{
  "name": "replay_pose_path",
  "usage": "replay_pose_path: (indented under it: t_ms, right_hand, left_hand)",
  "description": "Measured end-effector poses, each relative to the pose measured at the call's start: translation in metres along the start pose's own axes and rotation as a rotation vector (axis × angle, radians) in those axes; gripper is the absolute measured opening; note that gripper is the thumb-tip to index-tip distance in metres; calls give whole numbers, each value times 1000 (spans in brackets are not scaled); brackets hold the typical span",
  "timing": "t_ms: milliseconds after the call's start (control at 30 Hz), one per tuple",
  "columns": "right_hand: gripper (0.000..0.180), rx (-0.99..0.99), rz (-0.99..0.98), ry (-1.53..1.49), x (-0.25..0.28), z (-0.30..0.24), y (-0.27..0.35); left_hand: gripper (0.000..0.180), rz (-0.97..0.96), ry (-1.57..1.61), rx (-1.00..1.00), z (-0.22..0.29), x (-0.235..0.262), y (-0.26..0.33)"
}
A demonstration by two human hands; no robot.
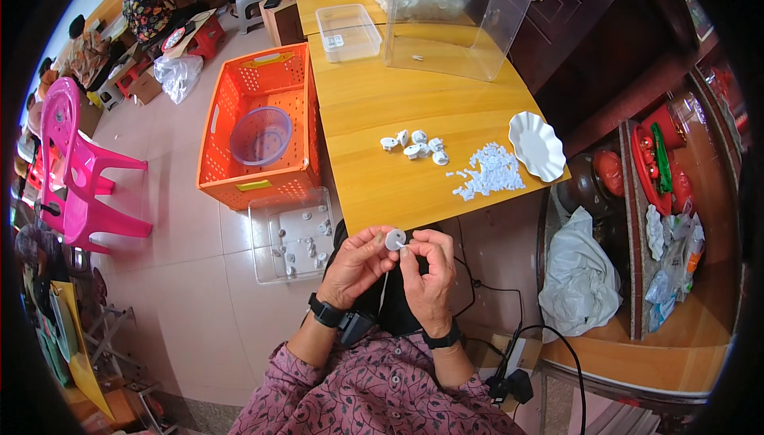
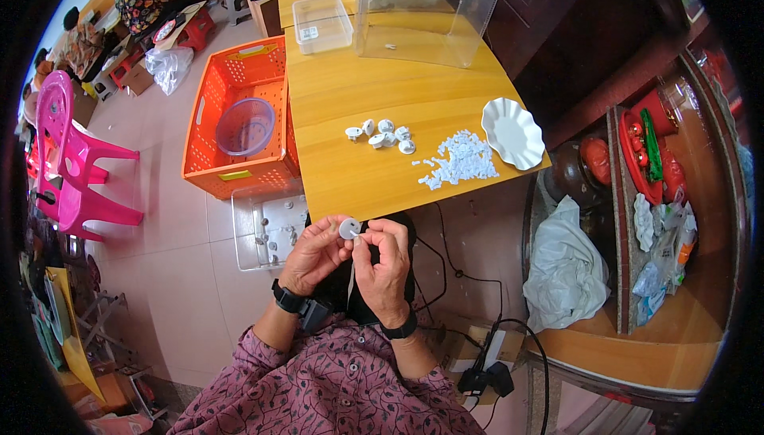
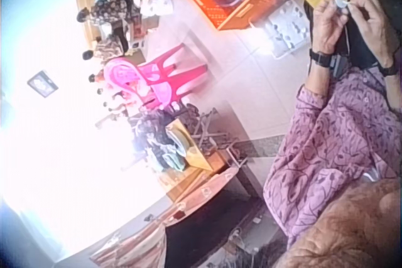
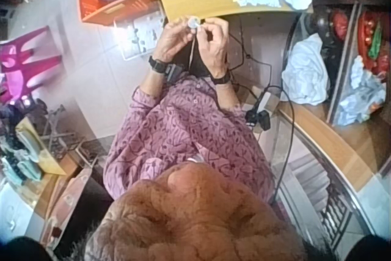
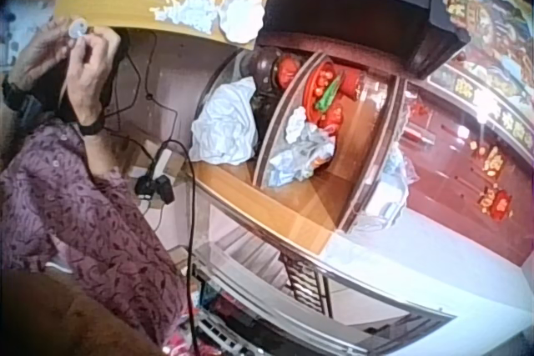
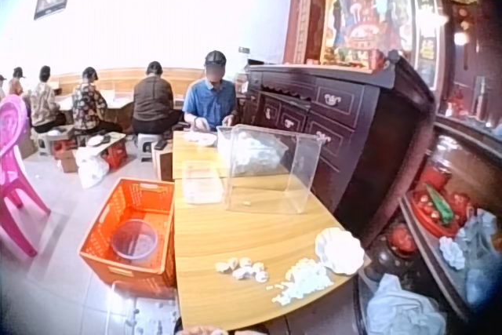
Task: Assembling small white plastic components by hand.
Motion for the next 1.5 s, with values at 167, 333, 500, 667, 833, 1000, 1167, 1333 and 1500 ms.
replay_pose_path:
  t_ms: [167,333,500,667,833,1000,1167,1333,1500]
  right_hand:
    - [9,10,4,6,0,-2,0]
    - [9,1,10,14,-1,-2,1]
    - [10,22,16,46,-1,-3,2]
    - [10,53,39,94,-1,-7,0]
    - [13,71,9,128,-1,-3,1]
    - [17,83,-31,153,1,-1,1]
    - [18,83,-47,172,-1,0,2]
    - [16,72,-43,147,-2,-1,3]
    - [11,-49,-53,-43,1,-6,1]
  left_hand:
    - [26,29,-20,1,-1,0,2]
    - [24,14,-6,-24,-4,2,1]
    - [21,38,-74,-40,-3,-1,2]
    - [20,56,-125,-59,-3,0,3]
    - [21,71,-171,-90,-2,-4,4]
    - [20,53,-314,-127,-1,-4,6]
    - [20,65,-364,-161,-2,-9,7]
    - [20,58,-414,-178,-4,-10,8]
    - [20,68,-259,-133,-3,-8,10]
Point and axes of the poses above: each hand's wrist, its own y-axis away from the middle knuckle, its own x-axis out of the back of the hand, z = x × y, the point moved 1 cm from there along -y, towards the middle knuckle, and after that the axes turned 6 degrees about z, right-handed, at the moved point
